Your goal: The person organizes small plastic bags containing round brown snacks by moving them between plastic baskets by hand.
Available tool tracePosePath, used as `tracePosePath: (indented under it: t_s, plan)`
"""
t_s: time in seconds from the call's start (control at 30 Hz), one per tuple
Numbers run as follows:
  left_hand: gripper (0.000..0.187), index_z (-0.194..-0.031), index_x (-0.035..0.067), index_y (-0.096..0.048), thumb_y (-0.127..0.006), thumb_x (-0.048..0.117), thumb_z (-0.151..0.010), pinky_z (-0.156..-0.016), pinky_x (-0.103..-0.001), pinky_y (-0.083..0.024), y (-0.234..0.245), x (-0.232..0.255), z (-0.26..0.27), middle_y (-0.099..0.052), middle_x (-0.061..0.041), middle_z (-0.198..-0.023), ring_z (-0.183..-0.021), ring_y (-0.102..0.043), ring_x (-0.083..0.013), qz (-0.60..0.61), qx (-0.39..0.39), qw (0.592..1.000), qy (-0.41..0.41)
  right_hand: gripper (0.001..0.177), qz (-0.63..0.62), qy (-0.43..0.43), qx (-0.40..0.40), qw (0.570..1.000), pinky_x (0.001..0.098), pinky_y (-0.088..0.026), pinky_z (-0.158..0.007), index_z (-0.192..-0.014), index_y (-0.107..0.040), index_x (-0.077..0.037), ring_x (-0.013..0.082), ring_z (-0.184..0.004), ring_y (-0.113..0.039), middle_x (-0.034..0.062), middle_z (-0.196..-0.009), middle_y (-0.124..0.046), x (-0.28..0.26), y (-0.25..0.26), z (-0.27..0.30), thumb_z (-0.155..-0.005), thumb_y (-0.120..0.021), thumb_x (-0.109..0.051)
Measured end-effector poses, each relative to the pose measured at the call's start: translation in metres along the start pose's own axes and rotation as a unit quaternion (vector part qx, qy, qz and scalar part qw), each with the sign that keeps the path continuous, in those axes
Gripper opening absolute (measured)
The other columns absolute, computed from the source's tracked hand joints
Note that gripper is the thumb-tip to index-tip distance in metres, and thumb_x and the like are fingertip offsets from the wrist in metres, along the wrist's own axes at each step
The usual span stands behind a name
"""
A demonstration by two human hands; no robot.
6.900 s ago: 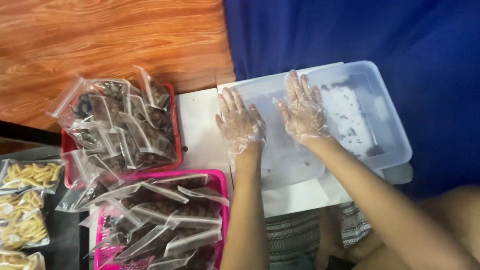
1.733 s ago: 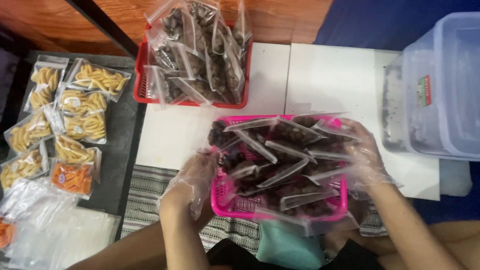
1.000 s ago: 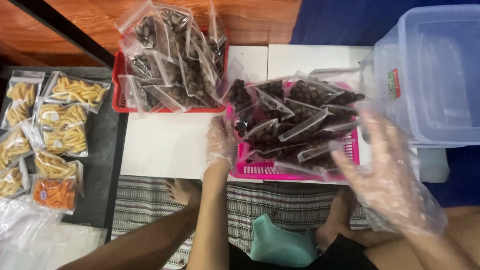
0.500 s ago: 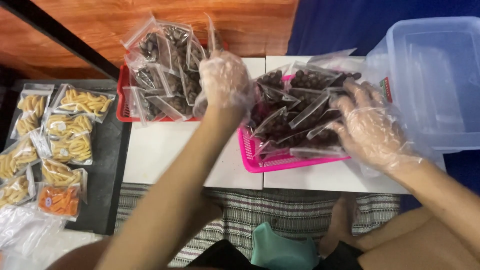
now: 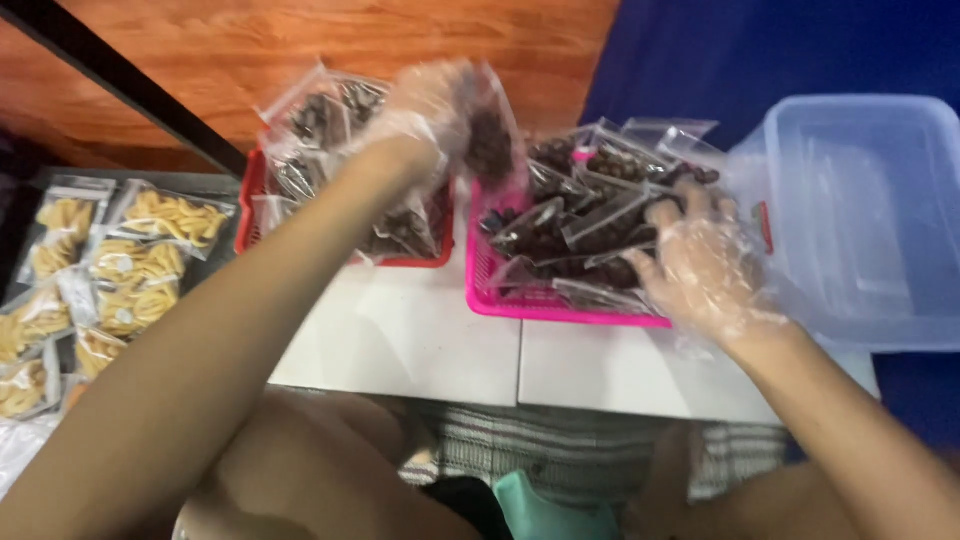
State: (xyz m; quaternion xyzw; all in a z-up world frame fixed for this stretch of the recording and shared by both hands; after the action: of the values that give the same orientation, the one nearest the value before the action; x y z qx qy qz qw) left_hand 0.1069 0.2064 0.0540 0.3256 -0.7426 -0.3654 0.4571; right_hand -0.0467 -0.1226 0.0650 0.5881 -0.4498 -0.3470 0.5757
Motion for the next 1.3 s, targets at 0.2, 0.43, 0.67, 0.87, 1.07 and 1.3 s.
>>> tracePosePath:
  t_s: [0.2, 0.43, 0.67, 0.87, 1.07, 1.3]
  plan:
    - [0.009, -0.089, 0.009, -0.054, -0.055, 0.012, -0.098, -0.064, -0.056, -0.042, 0.119, 0.096, 0.034, -0.067, -0.018, -0.087, -0.076, -0.060, -0.0478, -0.077, -0.032, 0.996, -0.044, 0.066, -0.187, -0.068, -0.089, 0.976, 0.0736, -0.025, -0.111, -0.136, -0.060, -0.017, 0.0436, -0.142, -0.036, 0.0169, -0.156, -0.041, -0.015, 0.066, -0.008, -0.086, -0.065, -0.059]
    - [0.027, -0.098, 0.007, -0.059, -0.046, 0.024, -0.114, -0.074, -0.040, -0.043, 0.139, 0.153, 0.061, -0.061, -0.007, -0.089, -0.079, -0.058, -0.0237, 0.122, -0.008, 0.953, -0.277, 0.105, -0.526, -0.056, -0.089, 0.844, 0.0439, -0.058, -0.086, -0.152, -0.032, -0.030, 0.0349, -0.130, -0.054, 0.0154, -0.163, -0.037, -0.053, 0.106, -0.021, -0.062, -0.086, -0.032]
    - [0.021, -0.106, 0.014, -0.060, -0.071, 0.026, -0.093, -0.081, -0.031, -0.057, 0.085, 0.145, 0.072, -0.063, -0.004, -0.109, -0.093, -0.064, -0.0176, 0.412, 0.095, 0.906, -0.022, 0.041, -0.726, -0.059, -0.180, 0.661, 0.0338, -0.066, -0.064, -0.109, -0.072, 0.002, 0.0236, -0.078, -0.076, 0.0164, -0.098, -0.080, -0.057, 0.054, -0.020, -0.070, -0.084, -0.007]
    - [0.058, -0.121, 0.015, -0.066, -0.091, 0.009, -0.069, -0.105, -0.048, -0.056, 0.037, 0.156, 0.104, -0.071, -0.007, -0.118, -0.114, -0.066, -0.0241, 0.654, -0.004, 0.723, 0.223, 0.046, -0.755, -0.099, -0.186, 0.621, 0.0441, -0.066, -0.075, -0.114, -0.067, 0.004, 0.0334, -0.087, -0.077, 0.0225, -0.104, -0.077, -0.071, 0.069, -0.011, -0.073, -0.082, -0.007]
    - [0.054, -0.123, 0.005, -0.070, -0.091, 0.008, -0.073, -0.095, -0.041, -0.061, 0.023, 0.160, 0.111, -0.075, -0.014, -0.116, -0.110, -0.070, -0.0223, 0.622, -0.070, 0.762, 0.164, 0.047, -0.625, -0.121, -0.234, 0.735, 0.0535, -0.066, -0.074, -0.113, -0.069, 0.006, 0.0423, -0.089, -0.078, 0.0293, -0.099, -0.077, -0.086, 0.085, -0.003, -0.080, -0.081, -0.026]
    - [0.048, -0.122, 0.005, -0.070, -0.089, 0.012, -0.078, -0.084, -0.041, -0.066, 0.032, 0.162, 0.097, -0.075, -0.012, -0.114, -0.105, -0.071, -0.0207, 0.637, -0.061, 0.756, 0.140, 0.041, -0.576, -0.058, -0.075, 0.812, 0.0426, -0.064, -0.071, -0.115, -0.074, -0.005, 0.0278, -0.095, -0.076, 0.0180, -0.100, -0.078, -0.056, 0.068, -0.016, -0.086, -0.079, -0.033]
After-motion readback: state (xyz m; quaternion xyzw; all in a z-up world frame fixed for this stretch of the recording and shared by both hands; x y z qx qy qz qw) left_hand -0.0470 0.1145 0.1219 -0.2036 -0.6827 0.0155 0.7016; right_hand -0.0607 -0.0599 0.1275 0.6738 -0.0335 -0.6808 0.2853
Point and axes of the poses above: each hand's wrist, its own z-axis away from the middle knuckle, its own y-axis out of the back of the hand, x = y × z, the point moved 1 cm from there along -z, towards the middle knuckle
